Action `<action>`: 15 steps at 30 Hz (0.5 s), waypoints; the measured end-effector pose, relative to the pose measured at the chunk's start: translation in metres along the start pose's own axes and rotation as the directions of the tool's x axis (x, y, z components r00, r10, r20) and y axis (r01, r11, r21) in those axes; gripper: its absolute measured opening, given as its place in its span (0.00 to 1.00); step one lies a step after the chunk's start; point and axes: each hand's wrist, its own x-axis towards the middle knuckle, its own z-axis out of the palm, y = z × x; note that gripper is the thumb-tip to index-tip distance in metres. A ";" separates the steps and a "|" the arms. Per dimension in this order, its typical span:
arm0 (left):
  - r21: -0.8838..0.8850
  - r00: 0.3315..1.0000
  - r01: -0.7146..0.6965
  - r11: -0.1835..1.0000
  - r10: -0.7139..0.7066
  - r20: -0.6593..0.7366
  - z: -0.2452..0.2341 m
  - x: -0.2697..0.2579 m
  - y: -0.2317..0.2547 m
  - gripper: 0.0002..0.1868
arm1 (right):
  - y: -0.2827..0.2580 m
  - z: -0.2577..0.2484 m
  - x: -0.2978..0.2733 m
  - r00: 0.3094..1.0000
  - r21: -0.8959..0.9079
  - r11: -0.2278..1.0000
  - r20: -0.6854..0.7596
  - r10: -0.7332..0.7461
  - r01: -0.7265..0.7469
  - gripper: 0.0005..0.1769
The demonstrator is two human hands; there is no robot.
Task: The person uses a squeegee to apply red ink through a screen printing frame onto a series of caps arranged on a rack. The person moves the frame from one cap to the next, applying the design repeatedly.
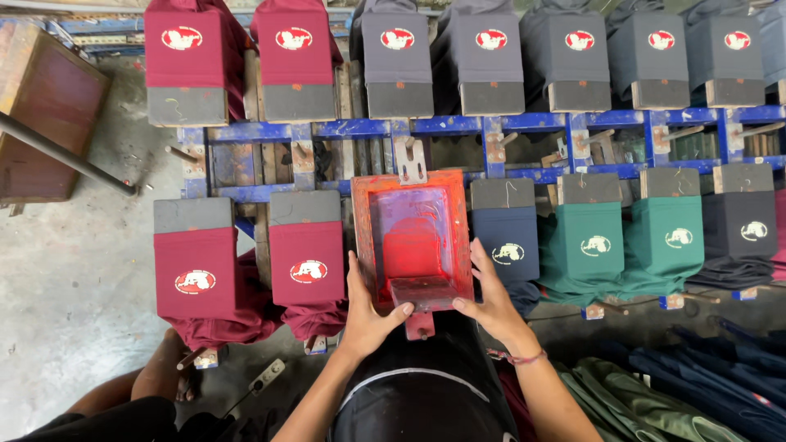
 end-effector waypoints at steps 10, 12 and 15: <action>-0.021 0.961 -0.164 0.986 0.155 -0.231 0.033 -0.028 0.045 0.67 | -0.019 -0.008 -0.004 0.982 0.326 0.932 -0.150 -0.117 0.160 0.74; -0.033 0.972 -0.094 0.995 0.084 -0.220 0.060 -0.033 0.058 0.67 | -0.012 -0.033 -0.021 0.988 0.425 0.902 -0.152 -0.019 0.082 0.75; -0.124 0.979 -0.012 0.992 -0.014 -0.203 0.110 -0.012 0.065 0.64 | -0.011 -0.077 -0.020 0.959 0.543 0.839 -0.223 0.173 -0.025 0.65</action>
